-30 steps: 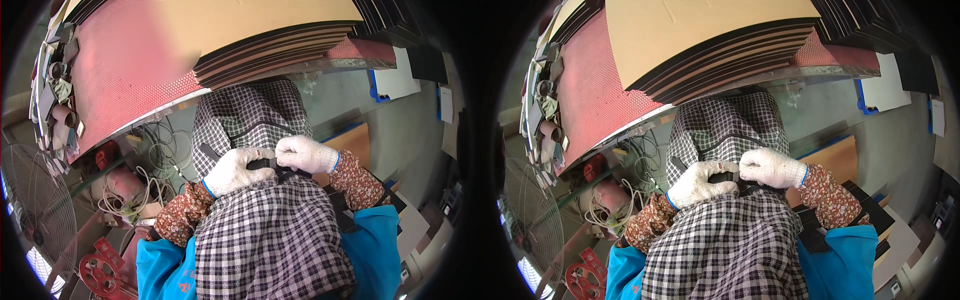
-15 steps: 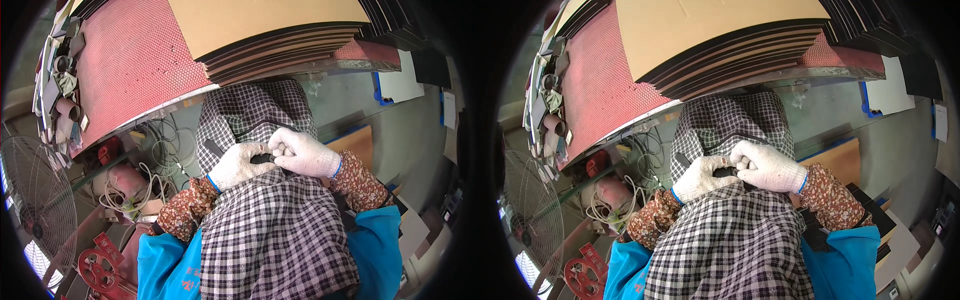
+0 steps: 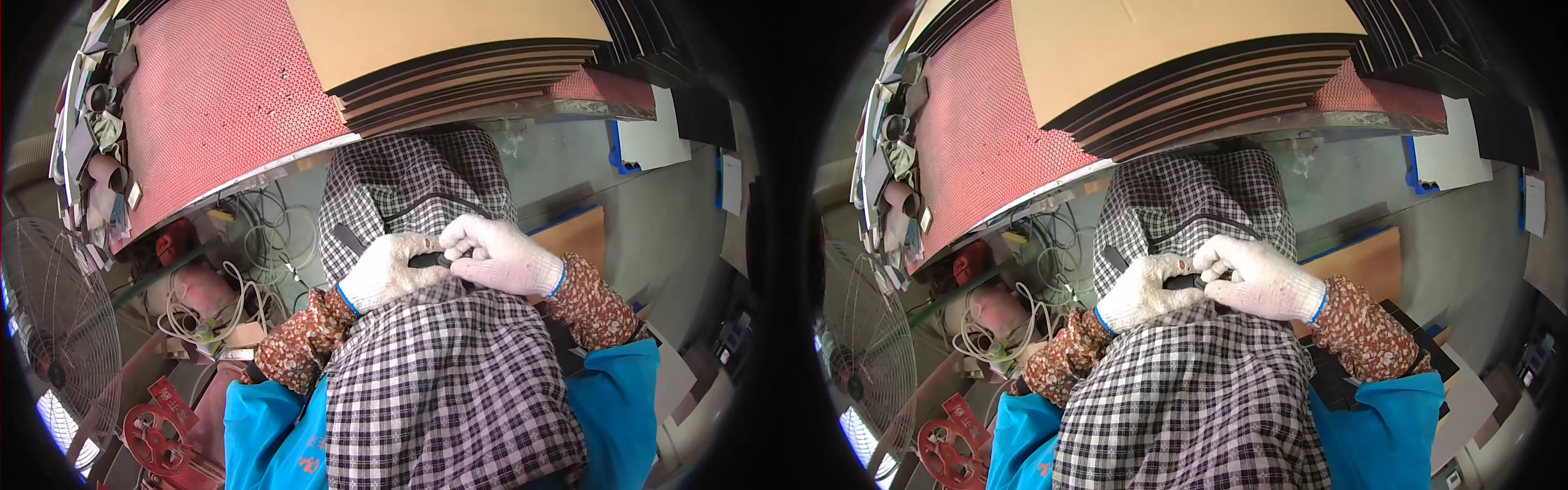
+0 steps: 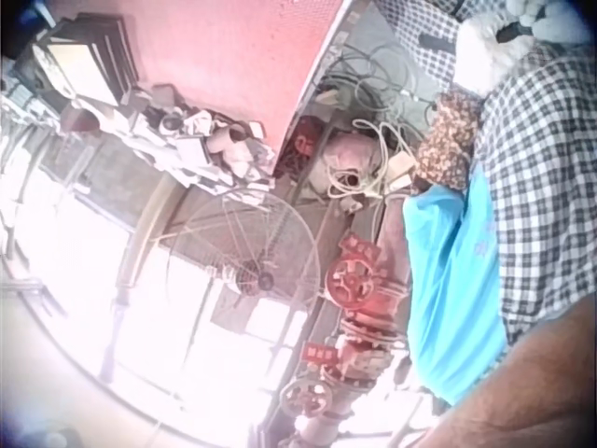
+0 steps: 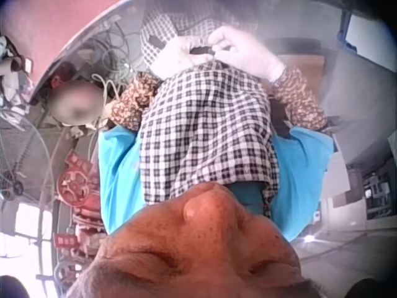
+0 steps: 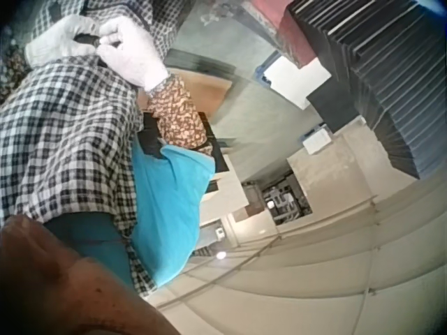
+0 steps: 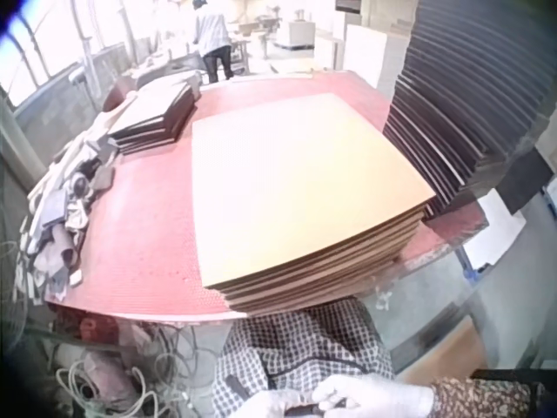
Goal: Inspecting and sorting cardboard pieces on a work table in a manufacturing environment.
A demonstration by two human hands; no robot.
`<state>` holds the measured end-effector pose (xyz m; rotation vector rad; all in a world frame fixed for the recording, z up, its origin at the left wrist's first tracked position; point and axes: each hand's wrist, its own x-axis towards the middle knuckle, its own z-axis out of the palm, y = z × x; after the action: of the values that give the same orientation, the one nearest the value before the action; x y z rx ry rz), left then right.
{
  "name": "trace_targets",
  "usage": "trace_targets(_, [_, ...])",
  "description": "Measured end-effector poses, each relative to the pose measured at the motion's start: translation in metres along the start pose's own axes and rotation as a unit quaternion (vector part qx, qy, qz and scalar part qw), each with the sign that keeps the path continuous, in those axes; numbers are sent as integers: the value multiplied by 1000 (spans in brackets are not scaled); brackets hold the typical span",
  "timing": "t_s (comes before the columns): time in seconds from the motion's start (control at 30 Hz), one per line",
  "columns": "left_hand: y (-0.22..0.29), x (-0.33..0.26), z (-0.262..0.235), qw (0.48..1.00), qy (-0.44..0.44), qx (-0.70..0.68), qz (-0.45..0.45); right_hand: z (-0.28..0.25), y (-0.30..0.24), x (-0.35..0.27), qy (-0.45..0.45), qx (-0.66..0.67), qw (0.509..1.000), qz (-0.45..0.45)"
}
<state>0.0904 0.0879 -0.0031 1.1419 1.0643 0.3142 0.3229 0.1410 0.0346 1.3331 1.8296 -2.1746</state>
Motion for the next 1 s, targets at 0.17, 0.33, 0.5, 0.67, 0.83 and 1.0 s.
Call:
trace_targets(0.17, [9, -1, 5, 997, -24, -71, -4, 3, -1, 7, 12, -34, 999, 41])
trace_targets(0.33, [17, -2, 4, 990, -12, -140, -23, -1, 13, 17, 39, 192, 975, 107])
trace_targets(0.5, [11, 3, 11, 989, 22, -143, 24, -3, 17, 16, 9, 99, 994, 34])
trace_targets(0.67, [19, -1, 10, 995, 3, -104, -10, 10, -4, 12, 91, -62, 994, -26])
trace_targets(0.83, [18, 1, 9, 998, 12, -55, 21, 8, 15, 16, 66, 43, 996, 42])
trace_targets(1.0, [12, 1, 15, 998, -33, -56, -23, 12, 38, 7, 76, 101, 992, 8])
